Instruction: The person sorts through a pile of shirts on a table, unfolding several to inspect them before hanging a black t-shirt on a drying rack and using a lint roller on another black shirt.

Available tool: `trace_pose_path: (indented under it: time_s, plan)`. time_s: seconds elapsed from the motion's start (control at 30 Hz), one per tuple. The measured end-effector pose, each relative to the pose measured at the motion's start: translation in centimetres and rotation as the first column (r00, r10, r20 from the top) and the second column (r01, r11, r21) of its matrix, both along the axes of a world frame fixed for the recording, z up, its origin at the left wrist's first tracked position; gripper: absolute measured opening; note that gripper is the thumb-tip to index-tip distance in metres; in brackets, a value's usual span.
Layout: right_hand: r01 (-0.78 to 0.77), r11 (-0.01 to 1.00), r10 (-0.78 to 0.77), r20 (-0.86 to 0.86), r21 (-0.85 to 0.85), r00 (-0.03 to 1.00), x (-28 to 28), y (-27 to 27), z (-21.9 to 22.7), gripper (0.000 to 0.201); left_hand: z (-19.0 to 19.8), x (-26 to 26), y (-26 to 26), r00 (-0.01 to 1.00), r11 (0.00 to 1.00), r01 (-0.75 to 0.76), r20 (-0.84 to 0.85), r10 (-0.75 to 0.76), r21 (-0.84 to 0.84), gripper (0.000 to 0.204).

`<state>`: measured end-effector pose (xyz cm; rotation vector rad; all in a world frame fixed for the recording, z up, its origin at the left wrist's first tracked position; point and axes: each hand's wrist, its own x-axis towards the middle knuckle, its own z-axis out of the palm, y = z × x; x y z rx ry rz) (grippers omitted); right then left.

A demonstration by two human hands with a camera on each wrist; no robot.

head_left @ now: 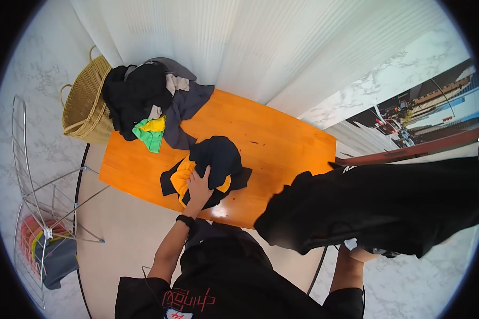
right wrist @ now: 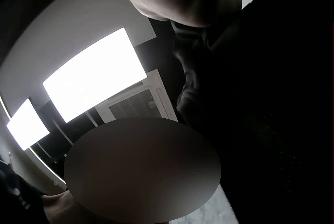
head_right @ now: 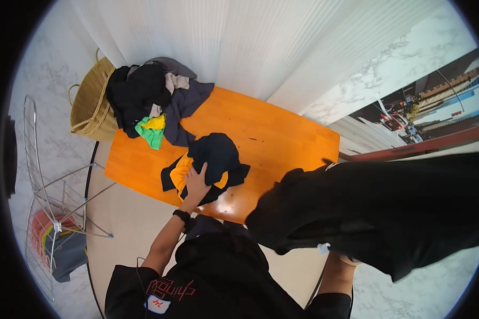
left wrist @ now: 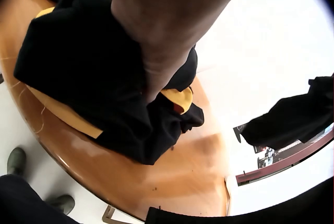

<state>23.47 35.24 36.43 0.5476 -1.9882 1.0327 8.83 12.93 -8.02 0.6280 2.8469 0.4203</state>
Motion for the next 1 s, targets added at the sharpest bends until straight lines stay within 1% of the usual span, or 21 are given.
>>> trace_pose_path:
  time_s: [0.03,0.1,0.13,0.2,0.23,0.33,0.37,0.4,0.43,0.47,0.5,0.53,0.6,0.63,0.67,0.73,0.8,0.83,0.87,0.93,1.0]
  plan:
    - [0.030,0.998,-0.033,-0.043,-0.060,0.999,-0.2,0.5,0.4,0.033,0.1,-0.6,-0.1,1.000,1.000,-0.014,-0.002,0.014,0.000,0.103]
    - [0.088,0.947,-0.136,-0.135,-0.310,0.981,-0.6,2.5,1.5,0.033,0.4,-2.0,-0.5,0.987,0.983,-0.105,0.135,0.085,0.149,0.078]
    - [0.097,0.880,-0.189,-0.157,-0.465,0.969,-1.2,4.0,2.6,0.033,1.0,-2.2,-1.2,0.985,0.982,-0.129,0.131,0.111,0.141,0.078]
    - [0.067,0.771,-0.207,-0.150,-0.633,0.967,-2.0,6.2,3.0,0.033,3.1,-2.6,-3.0,0.972,0.917,-0.235,0.105,0.212,0.323,0.057]
    - [0.068,0.717,-0.217,-0.129,-0.693,0.968,-2.3,7.2,2.9,0.033,4.2,-3.0,-4.5,0.968,0.916,-0.252,0.099,0.232,0.313,0.057]
    - [0.132,0.528,-0.259,-0.011,-0.839,0.966,-3.3,9.7,1.8,0.034,6.9,-4.2,-10.8,0.881,0.667,-0.424,0.106,0.462,0.613,0.040]
    - [-0.107,0.464,0.130,-0.052,-0.879,0.990,-3.1,10.8,1.2,0.034,8.0,-5.0,-13.0,0.865,0.626,-0.390,0.036,0.500,0.676,0.038]
    - [-0.108,0.456,0.134,-0.052,-0.883,0.990,-3.5,11.0,0.5,0.034,9.0,-5.7,-15.4,0.830,0.566,-0.431,0.062,0.554,0.703,0.038]
    - [-0.113,0.388,0.176,-0.047,-0.915,0.983,-3.9,11.1,-0.2,0.034,10.1,-6.5,-17.4,0.794,0.473,-0.449,0.096,0.600,0.758,0.039]
    - [-0.115,0.318,0.217,-0.046,-0.941,0.975,-4.4,11.1,-0.7,0.035,9.6,-7.5,-20.2,0.803,0.413,-0.386,0.080,0.591,0.825,0.040]
    - [0.008,0.275,0.052,0.023,-0.962,0.998,-5.1,10.5,-1.0,0.034,11.0,-7.9,-21.5,0.735,0.397,-0.393,0.024,0.678,0.830,0.042]
    - [0.005,0.270,0.054,0.020,-0.963,0.998,-5.5,9.9,-1.4,0.034,11.1,-8.7,-23.4,0.679,0.396,-0.427,-0.001,0.734,0.813,0.042]
    - [0.035,0.271,0.128,0.073,-0.962,0.989,-6.5,8.8,-2.2,0.034,11.6,-9.6,-25.1,0.588,0.256,-0.391,0.026,0.808,0.884,0.040]
    - [0.132,0.243,0.004,0.137,-0.961,0.991,-7.3,7.4,-2.6,0.035,11.8,-10.0,-25.3,0.540,0.206,-0.429,0.067,0.839,0.880,0.039]
    - [0.122,0.243,0.009,0.128,-0.962,0.992,-7.7,6.5,-3.1,0.035,11.2,-10.5,-25.5,0.536,0.204,-0.422,0.062,0.842,0.883,0.039]
    - [0.150,0.273,0.142,0.194,-0.950,0.971,-8.1,5.2,-5.0,0.036,7.7,-12.1,-25.2,0.452,0.141,-0.550,0.151,0.879,0.823,0.049]
    - [0.223,0.254,0.160,0.268,-0.941,0.950,-8.7,3.8,-7.5,0.037,0.0,-13.6,-24.2,0.298,0.231,-0.695,-0.020,0.954,0.681,0.069]
    - [0.287,0.191,0.129,0.314,-0.939,0.941,-9.4,1.9,-8.0,0.037,-1.7,-13.4,-23.1,0.318,0.255,-0.816,0.035,0.947,0.518,0.077]
    - [0.309,0.150,0.126,0.328,-0.939,0.936,-9.3,1.9,-10.0,0.039,-2.4,-13.0,-21.4,0.325,0.278,-0.901,0.095,0.941,0.333,0.085]
    - [0.272,0.173,0.292,0.314,-0.946,0.904,-8.5,2.0,-13.3,0.043,2.3,-12.9,-18.6,0.355,0.307,-0.919,0.183,0.917,0.247,0.085]
    - [0.351,0.153,0.270,0.381,-0.924,0.884,-9.2,-0.8,-13.1,0.041,1.5,-13.2,-18.8,0.385,0.327,-0.903,0.188,0.904,0.279,0.083]
